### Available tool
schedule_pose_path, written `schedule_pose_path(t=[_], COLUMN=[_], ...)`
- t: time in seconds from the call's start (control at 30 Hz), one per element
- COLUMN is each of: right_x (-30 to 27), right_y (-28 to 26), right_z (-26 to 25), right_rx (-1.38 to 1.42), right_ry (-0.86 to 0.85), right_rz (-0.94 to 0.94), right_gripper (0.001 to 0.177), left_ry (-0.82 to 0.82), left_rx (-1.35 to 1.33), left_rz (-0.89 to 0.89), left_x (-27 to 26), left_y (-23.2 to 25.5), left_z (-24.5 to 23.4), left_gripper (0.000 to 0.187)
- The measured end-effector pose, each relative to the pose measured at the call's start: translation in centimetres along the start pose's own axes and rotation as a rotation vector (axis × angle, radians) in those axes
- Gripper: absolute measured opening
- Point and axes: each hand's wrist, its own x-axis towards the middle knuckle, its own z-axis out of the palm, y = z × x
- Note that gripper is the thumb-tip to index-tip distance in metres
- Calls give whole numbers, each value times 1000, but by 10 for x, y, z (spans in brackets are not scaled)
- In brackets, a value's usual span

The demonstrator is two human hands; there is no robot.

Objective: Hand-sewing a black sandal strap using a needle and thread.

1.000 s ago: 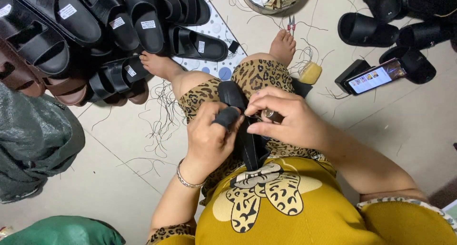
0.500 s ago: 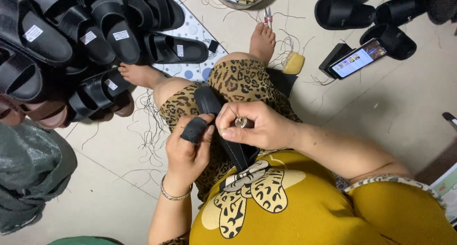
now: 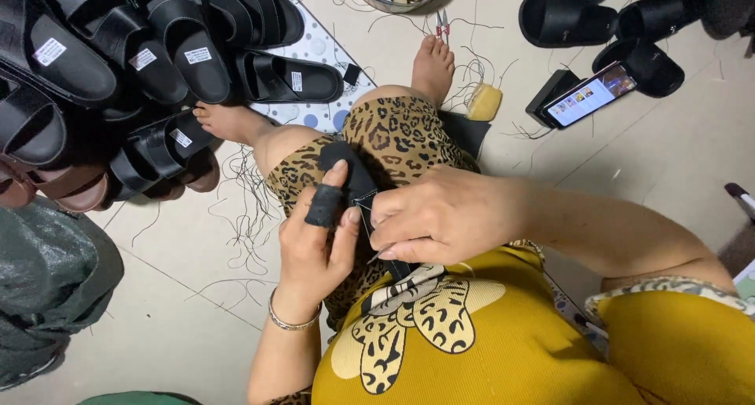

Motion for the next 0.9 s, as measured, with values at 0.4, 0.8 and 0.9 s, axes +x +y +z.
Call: schedule_pose_path(t=[0.4,0.8,0.9], right_x=[-11,-20,-20], right_y=[-23,13,17], right_z=[11,36,38], right_rx=[-938,-867,-641], right_ry=[-76,318,357], right_rz=[128,222,315], right_gripper=[13,17,23], left_ry=[-55,-130,-148], left_rx=[-97,80,69], left_rz=[-78,-127,-154], left_x=[-2,-5,-4], left_y=[-13,-23,-31], left_z=[1,2,5], left_gripper=[52,58,58])
